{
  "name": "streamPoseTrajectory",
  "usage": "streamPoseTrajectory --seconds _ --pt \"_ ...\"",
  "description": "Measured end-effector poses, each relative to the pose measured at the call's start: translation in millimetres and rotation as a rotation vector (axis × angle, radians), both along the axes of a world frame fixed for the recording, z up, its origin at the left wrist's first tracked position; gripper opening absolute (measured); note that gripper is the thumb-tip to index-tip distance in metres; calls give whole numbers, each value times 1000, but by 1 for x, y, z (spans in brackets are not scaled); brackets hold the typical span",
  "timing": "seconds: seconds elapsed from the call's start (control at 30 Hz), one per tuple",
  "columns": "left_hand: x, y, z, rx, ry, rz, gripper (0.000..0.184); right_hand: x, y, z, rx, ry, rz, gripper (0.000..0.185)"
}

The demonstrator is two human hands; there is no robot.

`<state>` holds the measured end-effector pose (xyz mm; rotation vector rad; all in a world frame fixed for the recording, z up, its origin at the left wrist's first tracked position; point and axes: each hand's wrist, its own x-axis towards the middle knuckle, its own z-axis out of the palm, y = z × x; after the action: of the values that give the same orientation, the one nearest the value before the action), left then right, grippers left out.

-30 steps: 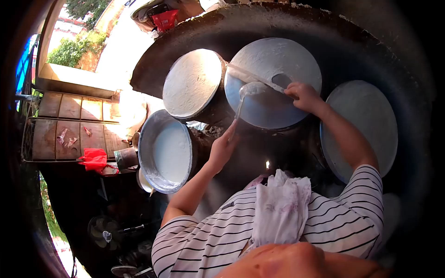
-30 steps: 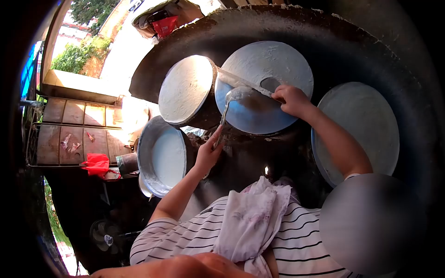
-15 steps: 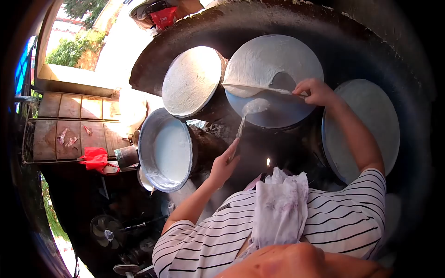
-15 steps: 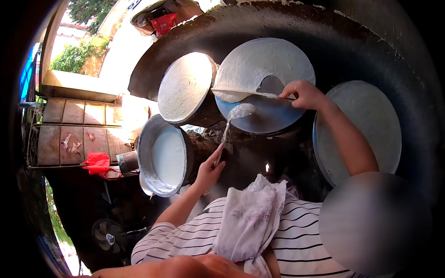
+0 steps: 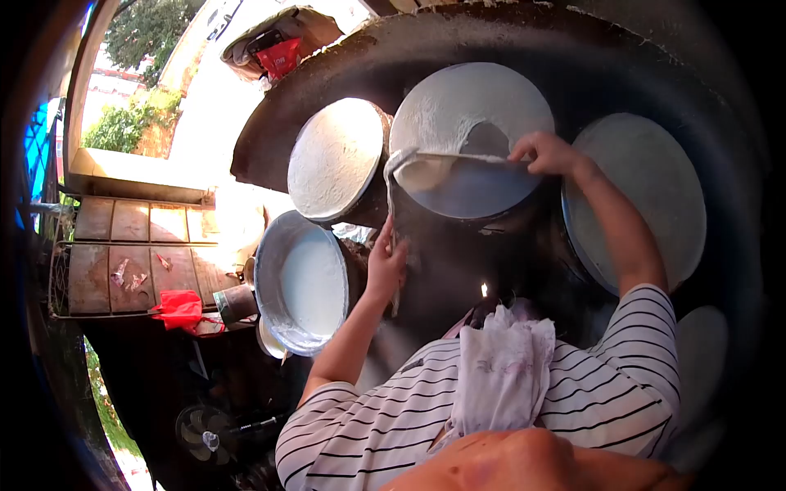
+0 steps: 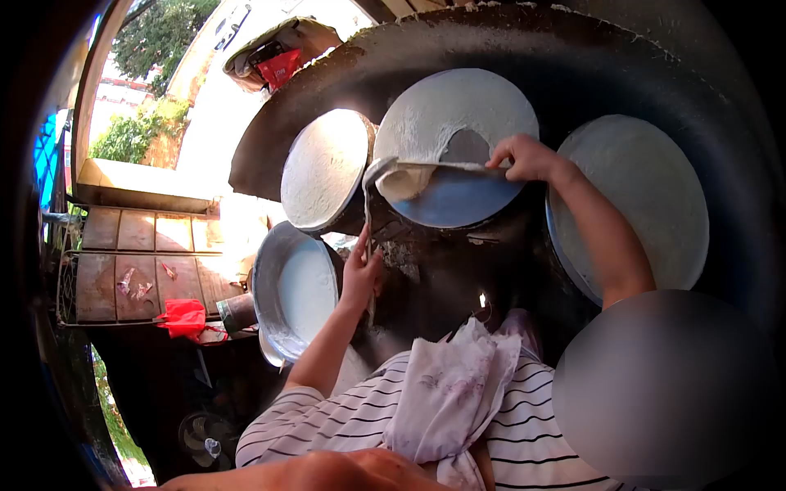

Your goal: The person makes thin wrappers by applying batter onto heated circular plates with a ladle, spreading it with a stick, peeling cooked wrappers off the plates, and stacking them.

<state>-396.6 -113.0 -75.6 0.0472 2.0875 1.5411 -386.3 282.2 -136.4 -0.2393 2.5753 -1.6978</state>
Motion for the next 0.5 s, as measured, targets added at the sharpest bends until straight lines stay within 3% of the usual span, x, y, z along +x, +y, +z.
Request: streamPoseTrajectory --seconds 0.1,0.13,0.23,0.27,0.33,0.4,0.47,0.5 --pt "40 -16 -2 -7 -98 -112 64 56 7 33 5 -42 -41 42" --pt "40 -16 -8 7 -122 -122 64 67 11 33 23 -170 -116 40" --pt "46 -5 -21 -6 -89 -190 63 65 -6 -12 -65 144 -414 37" --pt "51 1 -27 -3 -24 -213 63 70 -25 -3 36 186 -361 34" --pt "54 -5 3 -112 -132 -283 62 95 -55 3 233 232 -281 32" --pt "46 -26 24 17 -42 -361 61 144 -87 22 411 230 -364 33" --pt "24 -47 36 153 249 -383 60 159 -127 -2 158 184 -593 30" --pt "12 -52 52 215 270 -360 60 157 -165 -18 9 188 -716 28"
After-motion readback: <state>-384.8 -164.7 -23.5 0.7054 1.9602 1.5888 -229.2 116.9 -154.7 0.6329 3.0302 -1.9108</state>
